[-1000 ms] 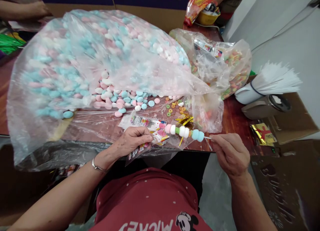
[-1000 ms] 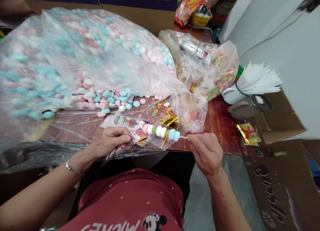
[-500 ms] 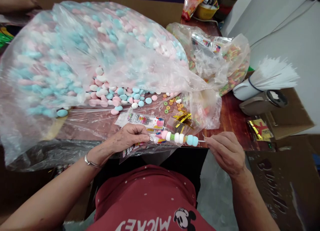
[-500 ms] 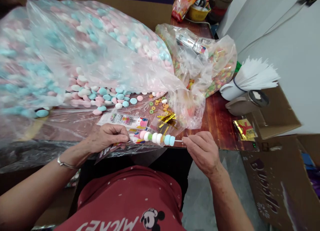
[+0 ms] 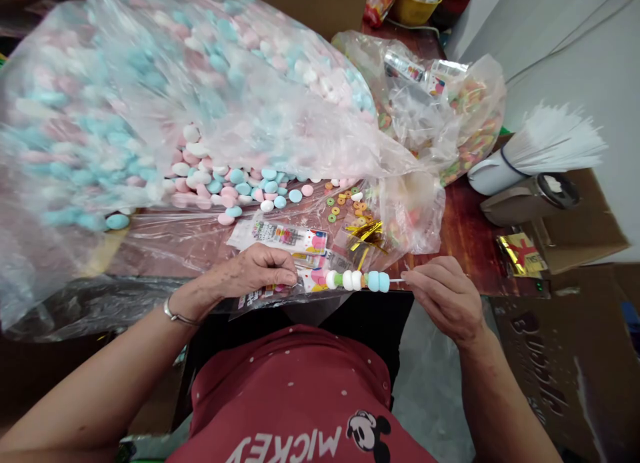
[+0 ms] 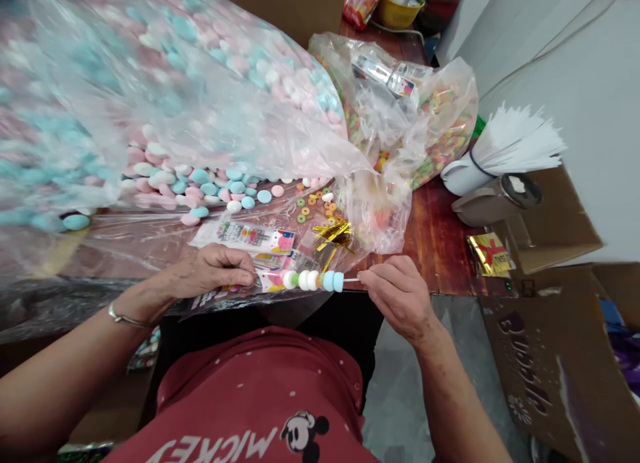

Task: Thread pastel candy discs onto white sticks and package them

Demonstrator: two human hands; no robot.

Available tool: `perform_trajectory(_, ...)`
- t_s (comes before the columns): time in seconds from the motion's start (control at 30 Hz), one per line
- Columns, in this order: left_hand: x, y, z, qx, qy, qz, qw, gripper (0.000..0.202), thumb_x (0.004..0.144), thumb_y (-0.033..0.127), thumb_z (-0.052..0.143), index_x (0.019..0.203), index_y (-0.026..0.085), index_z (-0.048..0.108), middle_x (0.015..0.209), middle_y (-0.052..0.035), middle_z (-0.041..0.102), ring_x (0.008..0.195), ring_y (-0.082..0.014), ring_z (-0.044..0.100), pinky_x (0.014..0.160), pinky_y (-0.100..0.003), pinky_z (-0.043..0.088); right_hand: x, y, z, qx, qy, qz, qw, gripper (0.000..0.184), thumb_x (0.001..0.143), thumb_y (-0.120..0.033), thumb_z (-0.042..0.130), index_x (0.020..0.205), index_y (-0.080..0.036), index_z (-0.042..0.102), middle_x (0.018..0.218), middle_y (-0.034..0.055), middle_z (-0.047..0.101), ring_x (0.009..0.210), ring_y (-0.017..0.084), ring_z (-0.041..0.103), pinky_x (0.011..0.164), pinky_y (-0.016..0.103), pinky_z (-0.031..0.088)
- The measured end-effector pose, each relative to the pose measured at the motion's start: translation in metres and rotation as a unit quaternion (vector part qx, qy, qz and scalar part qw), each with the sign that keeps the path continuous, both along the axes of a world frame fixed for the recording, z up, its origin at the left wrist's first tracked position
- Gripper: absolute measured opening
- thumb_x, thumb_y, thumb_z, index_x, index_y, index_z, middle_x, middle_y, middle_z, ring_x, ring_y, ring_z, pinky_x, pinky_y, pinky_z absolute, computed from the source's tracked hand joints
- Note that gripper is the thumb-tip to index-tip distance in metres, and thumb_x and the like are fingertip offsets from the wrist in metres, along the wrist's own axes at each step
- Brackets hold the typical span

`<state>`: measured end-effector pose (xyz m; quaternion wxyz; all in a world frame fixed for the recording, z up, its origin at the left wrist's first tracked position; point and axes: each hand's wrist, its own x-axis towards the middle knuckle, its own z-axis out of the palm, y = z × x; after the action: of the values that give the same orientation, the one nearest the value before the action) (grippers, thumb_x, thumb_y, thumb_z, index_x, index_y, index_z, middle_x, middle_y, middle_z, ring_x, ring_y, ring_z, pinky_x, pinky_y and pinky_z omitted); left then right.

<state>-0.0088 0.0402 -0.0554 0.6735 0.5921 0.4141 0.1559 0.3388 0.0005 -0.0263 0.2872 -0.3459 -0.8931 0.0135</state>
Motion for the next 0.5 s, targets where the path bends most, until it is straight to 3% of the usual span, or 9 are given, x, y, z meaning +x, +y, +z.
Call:
perform_trajectory(0.17, 0.002, 0.002, 0.003, 0.013, 0.005, -0.037, 0.999, 0.027, 0.076, 0.038, 0.068, 0.065, 0.014, 0.063, 0.050, 0.0040, 0.050, 0.043, -0.0057, 0.037, 0.041, -0.016, 0.030, -0.007, 0.001, 0.000, -0.032, 0.007, 0.005, 0.999, 0.020, 0.089, -0.011, 0.053, 0.102, -0.021, 0.065, 0.077, 0.0022, 0.066, 0.068, 0.015, 0.056, 0.067, 0.032, 0.044)
perform_trajectory(0.5, 0.005, 0.005, 0.011, 0.046, -0.004, -0.053, 0.998, 0.025, 0.078, 0.036, 0.065, 0.066, 0.014, 0.067, 0.053, 0.0025, 0.055, 0.048, -0.0073, 0.042, 0.044, -0.016, 0.033, -0.028, -0.005, -0.009, -0.061, -0.025, -0.010, 0.998, 0.019, 0.094, -0.015, 0.044, 0.087, -0.019, 0.062, 0.068, 0.0022, 0.059, 0.063, 0.015, 0.050, 0.064, 0.029, 0.042)
